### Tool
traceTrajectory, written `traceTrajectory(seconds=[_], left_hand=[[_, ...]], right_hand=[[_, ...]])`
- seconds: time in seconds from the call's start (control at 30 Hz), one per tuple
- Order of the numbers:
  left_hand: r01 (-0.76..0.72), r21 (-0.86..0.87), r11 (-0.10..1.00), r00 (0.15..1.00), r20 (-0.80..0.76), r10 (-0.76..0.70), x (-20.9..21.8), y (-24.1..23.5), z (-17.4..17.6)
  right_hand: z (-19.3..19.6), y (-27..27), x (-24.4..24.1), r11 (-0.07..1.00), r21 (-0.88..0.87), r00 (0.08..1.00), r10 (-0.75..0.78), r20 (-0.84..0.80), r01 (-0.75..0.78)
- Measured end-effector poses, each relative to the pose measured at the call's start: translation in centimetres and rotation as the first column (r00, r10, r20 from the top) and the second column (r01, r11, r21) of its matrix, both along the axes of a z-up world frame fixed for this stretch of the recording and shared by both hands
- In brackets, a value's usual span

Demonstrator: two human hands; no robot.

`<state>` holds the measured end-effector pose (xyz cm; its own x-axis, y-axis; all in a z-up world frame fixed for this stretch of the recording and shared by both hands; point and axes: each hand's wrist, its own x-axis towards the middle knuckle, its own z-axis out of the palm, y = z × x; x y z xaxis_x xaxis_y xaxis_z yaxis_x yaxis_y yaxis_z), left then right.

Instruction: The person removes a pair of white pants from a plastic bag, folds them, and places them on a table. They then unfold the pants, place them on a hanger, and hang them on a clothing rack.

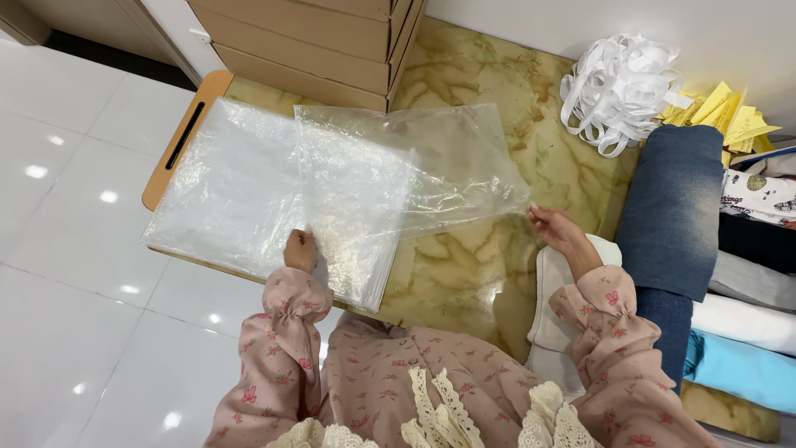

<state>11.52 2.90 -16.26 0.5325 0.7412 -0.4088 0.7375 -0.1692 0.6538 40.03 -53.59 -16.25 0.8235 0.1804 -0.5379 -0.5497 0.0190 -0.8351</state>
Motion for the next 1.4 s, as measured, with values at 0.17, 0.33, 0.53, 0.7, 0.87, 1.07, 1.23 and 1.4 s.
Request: traceTrajectory(seconds=[0.17, 0.33, 0.53, 0.7, 0.87, 1.07, 1.23, 1.4], left_hand=[[-0.132, 0.206, 0.970, 0.990, 0.080, 0.118, -2.0, 4.3, 2.7], [0.016, 0.115, 0.993, 1.000, 0.003, -0.016, -2.9, 7.5, 1.9], [-0.095, -0.007, 0.995, 0.994, 0.046, 0.095, -2.7, 6.4, 2.4], [-0.069, -0.071, 0.995, 0.996, 0.047, 0.072, -3.0, 6.5, 1.3], [-0.129, -0.067, 0.989, 0.987, 0.086, 0.134, -4.8, 7.0, 2.9], [-0.265, -0.297, 0.917, 0.903, 0.256, 0.344, -3.8, 4.0, 7.3], [-0.041, -0.965, 0.259, 0.481, 0.208, 0.852, -2.1, 2.0, 10.7], [0.165, -0.921, 0.352, 0.814, 0.329, 0.478, 0.0, -4.4, 9.2]], right_hand=[[3.7, -5.3, -1.3, 0.812, -0.511, 0.861, 0.020, 0.509, 0.283], [10.6, -0.5, -5.1, 0.931, -0.361, 0.944, 0.072, 0.322, 0.052], [9.9, 7.0, -7.9, 0.840, -0.383, 0.918, 0.390, -0.069, -0.385], [2.1, 6.4, -6.0, 0.886, -0.289, 0.930, 0.328, -0.163, -0.363], [-0.5, 1.2, -3.4, 0.920, -0.372, 0.978, 0.175, 0.112, -0.122], [10.6, 8.6, -7.2, 0.940, -0.194, 0.957, 0.290, 0.018, -0.282], [7.7, 13.8, -5.2, 0.962, -0.082, 0.960, 0.248, -0.126, -0.259], [8.0, 16.8, -5.7, 0.954, -0.022, 0.953, 0.296, -0.063, -0.298]])
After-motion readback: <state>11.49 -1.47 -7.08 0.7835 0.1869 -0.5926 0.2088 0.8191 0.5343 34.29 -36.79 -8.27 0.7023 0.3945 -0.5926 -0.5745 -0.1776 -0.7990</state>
